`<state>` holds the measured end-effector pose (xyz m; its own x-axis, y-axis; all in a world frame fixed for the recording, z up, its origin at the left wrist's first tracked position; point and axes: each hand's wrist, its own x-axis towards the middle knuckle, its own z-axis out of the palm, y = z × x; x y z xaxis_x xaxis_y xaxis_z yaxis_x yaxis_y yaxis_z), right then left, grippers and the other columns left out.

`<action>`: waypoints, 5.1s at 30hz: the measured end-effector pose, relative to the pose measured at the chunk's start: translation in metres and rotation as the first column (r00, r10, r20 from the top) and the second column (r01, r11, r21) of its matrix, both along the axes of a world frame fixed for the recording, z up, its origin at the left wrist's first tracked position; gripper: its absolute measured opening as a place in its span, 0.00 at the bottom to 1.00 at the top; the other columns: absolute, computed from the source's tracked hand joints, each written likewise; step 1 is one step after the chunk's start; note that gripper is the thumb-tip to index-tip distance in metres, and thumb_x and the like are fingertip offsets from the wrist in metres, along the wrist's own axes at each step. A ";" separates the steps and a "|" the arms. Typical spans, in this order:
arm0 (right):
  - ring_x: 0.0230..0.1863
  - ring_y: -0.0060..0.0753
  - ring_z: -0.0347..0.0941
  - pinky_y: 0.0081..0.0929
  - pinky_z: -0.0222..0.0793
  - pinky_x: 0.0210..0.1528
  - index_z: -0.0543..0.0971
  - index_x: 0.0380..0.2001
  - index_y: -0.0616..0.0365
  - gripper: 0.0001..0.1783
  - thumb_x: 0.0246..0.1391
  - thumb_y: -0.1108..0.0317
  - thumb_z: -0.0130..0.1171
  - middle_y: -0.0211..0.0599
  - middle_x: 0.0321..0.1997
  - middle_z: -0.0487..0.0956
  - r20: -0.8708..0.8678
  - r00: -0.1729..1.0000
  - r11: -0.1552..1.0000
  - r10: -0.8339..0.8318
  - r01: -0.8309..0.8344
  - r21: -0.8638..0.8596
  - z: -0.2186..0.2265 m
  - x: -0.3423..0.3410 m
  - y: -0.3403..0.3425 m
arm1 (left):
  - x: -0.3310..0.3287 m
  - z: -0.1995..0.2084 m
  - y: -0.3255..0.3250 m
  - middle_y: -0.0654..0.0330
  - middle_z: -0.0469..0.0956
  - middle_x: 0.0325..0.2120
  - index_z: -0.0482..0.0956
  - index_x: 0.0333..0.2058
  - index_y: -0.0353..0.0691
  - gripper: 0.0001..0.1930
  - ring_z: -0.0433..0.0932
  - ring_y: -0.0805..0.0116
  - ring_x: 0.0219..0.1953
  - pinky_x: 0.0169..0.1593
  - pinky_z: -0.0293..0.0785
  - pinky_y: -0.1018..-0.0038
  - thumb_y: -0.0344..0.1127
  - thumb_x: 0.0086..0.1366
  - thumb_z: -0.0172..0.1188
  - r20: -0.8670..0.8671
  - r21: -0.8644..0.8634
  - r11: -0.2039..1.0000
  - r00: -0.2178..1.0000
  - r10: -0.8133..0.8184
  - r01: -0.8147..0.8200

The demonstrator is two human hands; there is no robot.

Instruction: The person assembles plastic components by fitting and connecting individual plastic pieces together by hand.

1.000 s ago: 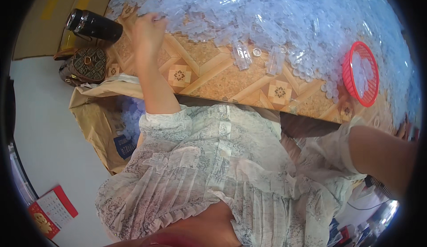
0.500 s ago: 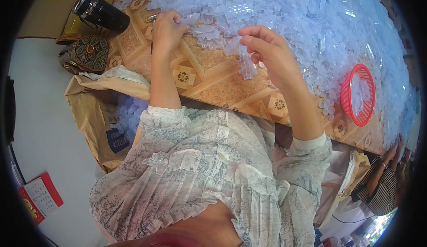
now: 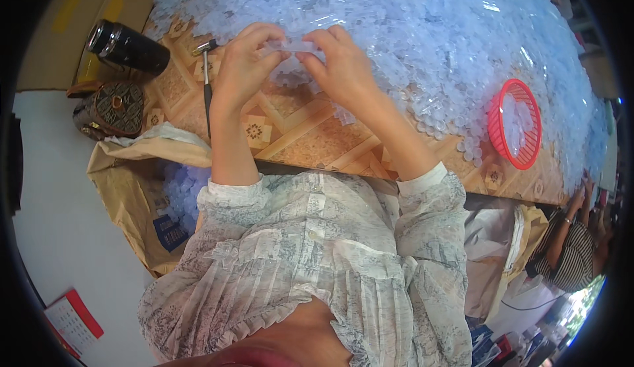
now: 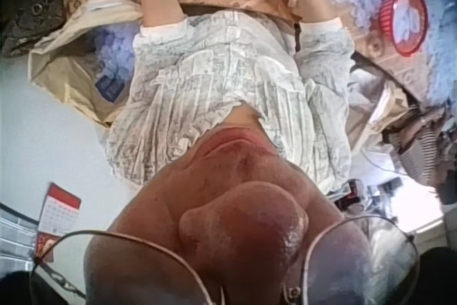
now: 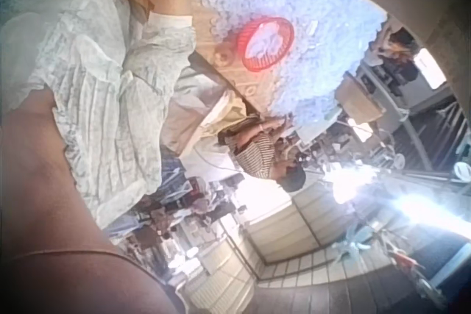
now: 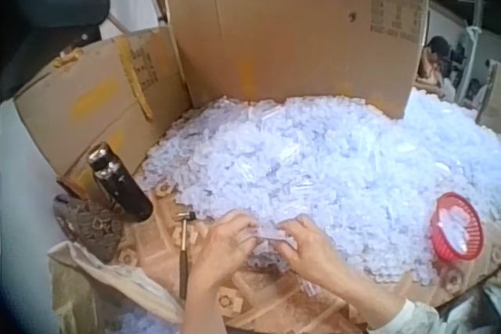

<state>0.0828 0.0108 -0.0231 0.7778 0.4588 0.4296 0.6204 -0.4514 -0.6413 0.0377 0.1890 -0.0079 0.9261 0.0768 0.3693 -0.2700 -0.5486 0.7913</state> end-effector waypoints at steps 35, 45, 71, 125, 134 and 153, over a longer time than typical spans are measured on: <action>0.42 0.47 0.75 0.39 0.73 0.39 0.70 0.46 0.56 0.23 0.44 0.68 0.63 0.43 0.44 0.75 0.291 0.861 0.865 -0.417 0.474 -0.163 0.020 0.079 -0.083 | 0.010 -0.021 -0.052 0.64 0.70 0.27 0.72 0.46 0.37 0.20 0.63 0.69 0.28 0.28 0.60 0.76 0.48 0.64 0.53 0.002 -0.897 -0.381 0.858 -0.513 -0.225; 0.42 0.50 0.73 0.39 0.72 0.40 0.72 0.48 0.54 0.24 0.44 0.82 0.51 0.46 0.52 0.68 0.204 0.978 0.954 -0.042 0.100 -0.283 0.016 0.026 -0.079 | 0.011 -0.019 -0.060 0.64 0.65 0.22 0.75 0.29 0.40 0.16 0.60 0.72 0.21 0.22 0.55 0.78 0.48 0.56 0.60 0.087 -0.790 -0.523 0.786 -0.612 -0.320; 0.29 0.25 0.68 0.24 0.65 0.30 0.72 0.38 0.61 0.18 0.48 0.62 0.63 0.33 0.30 0.74 -0.538 0.810 0.961 -0.233 0.278 0.001 0.009 0.020 -0.082 | 0.000 -0.014 -0.036 0.49 0.74 0.45 0.61 0.57 0.41 0.21 0.78 0.53 0.42 0.47 0.77 0.59 0.41 0.68 0.48 -0.016 -1.000 0.025 0.867 -0.498 -0.004; 0.40 0.50 0.75 0.43 0.71 0.42 0.79 0.36 0.55 0.14 0.50 0.59 0.56 0.43 0.40 0.77 0.209 0.977 0.817 -0.039 0.152 -0.557 0.016 0.150 -0.003 | -0.009 0.001 -0.033 0.48 0.74 0.46 0.60 0.57 0.37 0.22 0.79 0.53 0.41 0.41 0.80 0.64 0.40 0.68 0.49 -0.147 -0.986 0.146 0.859 -0.490 -0.085; 0.31 0.22 0.70 0.23 0.66 0.34 0.79 0.38 0.63 0.20 0.53 0.54 0.58 0.30 0.27 0.77 -0.424 0.885 0.979 -0.194 0.147 -0.140 0.062 0.104 -0.082 | 0.000 0.004 -0.048 0.46 0.71 0.49 0.59 0.59 0.37 0.24 0.78 0.50 0.43 0.43 0.80 0.64 0.40 0.68 0.47 -0.140 -0.980 0.191 0.853 -0.502 -0.049; 0.28 0.34 0.74 0.27 0.70 0.30 0.80 0.40 0.52 0.12 0.51 0.66 0.60 0.37 0.33 0.79 0.139 0.947 0.956 -0.289 0.278 0.093 0.051 0.022 -0.065 | 0.000 0.006 -0.070 0.43 0.71 0.49 0.60 0.57 0.36 0.22 0.75 0.48 0.49 0.51 0.74 0.59 0.38 0.68 0.48 -0.077 -0.994 0.103 0.895 -0.440 -0.034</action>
